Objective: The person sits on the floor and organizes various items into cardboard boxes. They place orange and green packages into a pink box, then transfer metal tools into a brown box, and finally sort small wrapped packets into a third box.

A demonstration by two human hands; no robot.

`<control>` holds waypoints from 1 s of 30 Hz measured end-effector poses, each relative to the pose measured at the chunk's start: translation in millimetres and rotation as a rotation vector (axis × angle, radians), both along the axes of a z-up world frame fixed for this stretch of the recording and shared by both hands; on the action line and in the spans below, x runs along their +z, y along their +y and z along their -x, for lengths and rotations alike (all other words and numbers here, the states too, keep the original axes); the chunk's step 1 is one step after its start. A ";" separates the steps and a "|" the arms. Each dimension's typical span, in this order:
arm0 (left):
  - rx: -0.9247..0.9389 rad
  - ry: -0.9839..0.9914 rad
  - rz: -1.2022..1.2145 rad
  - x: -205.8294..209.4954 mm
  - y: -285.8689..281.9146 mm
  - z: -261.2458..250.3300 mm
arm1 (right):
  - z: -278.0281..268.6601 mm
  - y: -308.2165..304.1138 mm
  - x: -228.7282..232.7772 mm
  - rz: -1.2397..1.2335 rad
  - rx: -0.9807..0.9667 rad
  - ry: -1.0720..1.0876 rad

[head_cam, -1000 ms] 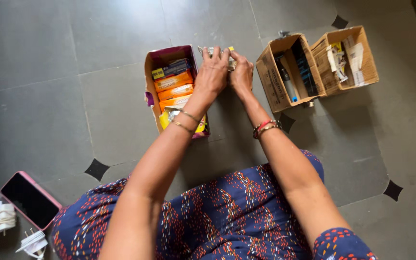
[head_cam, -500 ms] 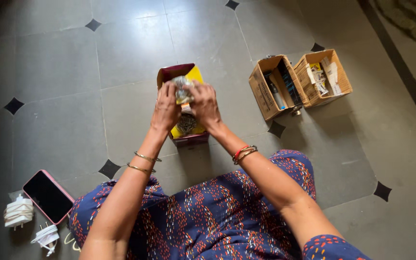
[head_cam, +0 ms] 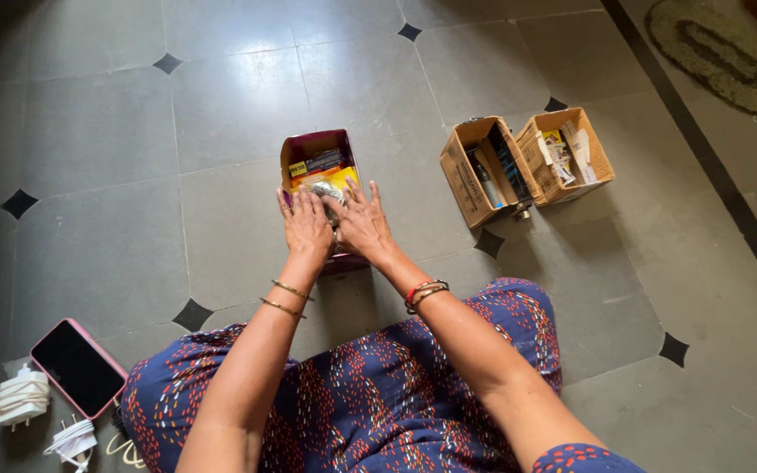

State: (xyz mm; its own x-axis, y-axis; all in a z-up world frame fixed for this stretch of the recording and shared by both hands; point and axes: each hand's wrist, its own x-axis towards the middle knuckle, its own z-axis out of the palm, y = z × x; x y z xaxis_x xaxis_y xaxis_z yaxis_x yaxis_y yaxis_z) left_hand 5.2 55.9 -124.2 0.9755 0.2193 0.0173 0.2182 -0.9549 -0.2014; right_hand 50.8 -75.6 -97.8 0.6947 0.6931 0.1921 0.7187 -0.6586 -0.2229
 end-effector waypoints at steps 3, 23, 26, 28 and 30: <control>0.085 0.159 0.008 -1.0 -5.6 -9.4 | 0.7 0.6 -11.1 0.022 0.010 -0.008; 0.046 -0.061 -0.108 -12.8 21.9 -5.0 | -9.8 17.1 -20.5 -0.262 -0.016 -0.026; 0.038 -0.076 -0.131 -14.6 37.0 -7.4 | -11.6 31.2 -23.1 -0.298 -0.025 -0.034; 0.033 -0.094 -0.119 -17.4 48.2 -10.1 | -12.7 40.9 -21.2 -0.300 -0.029 -0.010; 0.033 -0.111 -0.091 -21.2 61.1 -10.5 | -13.3 49.9 -19.0 -0.288 -0.030 0.012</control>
